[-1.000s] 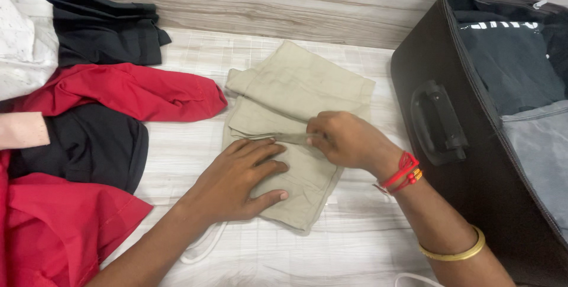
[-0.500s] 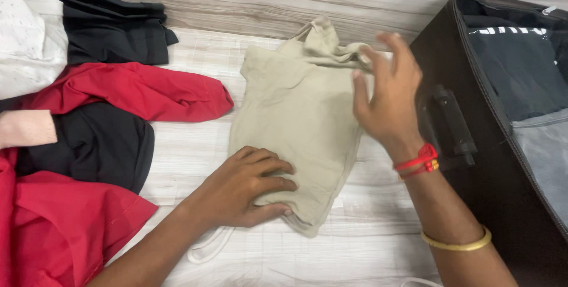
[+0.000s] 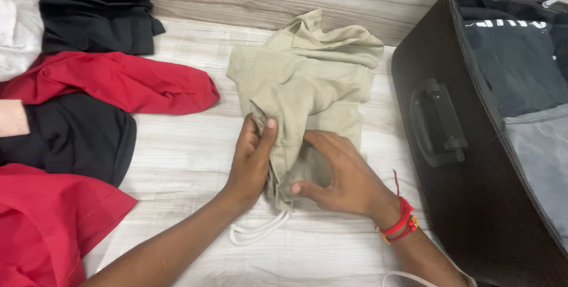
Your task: The person takes a pair of beige pants out of a suitcase, unfolds and refolds them, and then unbuttons and unzips a pair of grey jeans.
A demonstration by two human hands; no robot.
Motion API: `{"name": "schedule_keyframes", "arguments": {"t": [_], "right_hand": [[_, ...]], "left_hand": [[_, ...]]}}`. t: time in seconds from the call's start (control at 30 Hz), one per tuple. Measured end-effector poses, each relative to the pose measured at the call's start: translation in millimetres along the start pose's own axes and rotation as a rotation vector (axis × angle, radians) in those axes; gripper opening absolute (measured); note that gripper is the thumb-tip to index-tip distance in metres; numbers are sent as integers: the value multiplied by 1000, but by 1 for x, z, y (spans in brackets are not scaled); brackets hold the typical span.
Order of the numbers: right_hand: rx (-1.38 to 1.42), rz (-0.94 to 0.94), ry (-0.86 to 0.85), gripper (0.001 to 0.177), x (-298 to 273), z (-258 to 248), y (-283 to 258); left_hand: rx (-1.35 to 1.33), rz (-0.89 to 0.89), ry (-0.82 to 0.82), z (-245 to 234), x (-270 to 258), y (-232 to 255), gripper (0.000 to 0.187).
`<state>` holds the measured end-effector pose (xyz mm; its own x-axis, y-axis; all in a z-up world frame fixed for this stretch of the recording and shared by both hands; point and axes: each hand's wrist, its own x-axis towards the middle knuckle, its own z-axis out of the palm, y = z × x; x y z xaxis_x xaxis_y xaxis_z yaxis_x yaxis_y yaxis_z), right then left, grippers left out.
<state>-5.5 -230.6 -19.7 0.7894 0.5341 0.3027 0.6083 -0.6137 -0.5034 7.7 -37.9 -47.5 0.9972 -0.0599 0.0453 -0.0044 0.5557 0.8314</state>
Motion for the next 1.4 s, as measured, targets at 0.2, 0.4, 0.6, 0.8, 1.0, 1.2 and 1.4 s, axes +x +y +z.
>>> {"name": "schedule_keyframes", "arguments": {"t": [0.2,0.4,0.6,0.8,1.0,1.2,1.4], "right_hand": [[21,7,50,104,-8,18,-7],[114,77,128,54,-11,30,-19],[567,553,176,38,-22,25,8],[1431,638,175,41,-20,7,31],[1204,402,-340,51,-37,-43,34],[466,435,175,56,-22,-37,26],[-184,90,499,49,-19,-7,26]], "left_hand": [[132,135,-95,-20,-4,-17,23],[308,10,-82,-33,-9,-31,20],[311,176,-149,-43,-5,-21,18],[89,-231,-111,-57,10,15,29],[65,-543,-334,-103,27,59,35],[645,-161,-260,-108,30,95,41],[1262,815,128,-67,18,69,32]]}}
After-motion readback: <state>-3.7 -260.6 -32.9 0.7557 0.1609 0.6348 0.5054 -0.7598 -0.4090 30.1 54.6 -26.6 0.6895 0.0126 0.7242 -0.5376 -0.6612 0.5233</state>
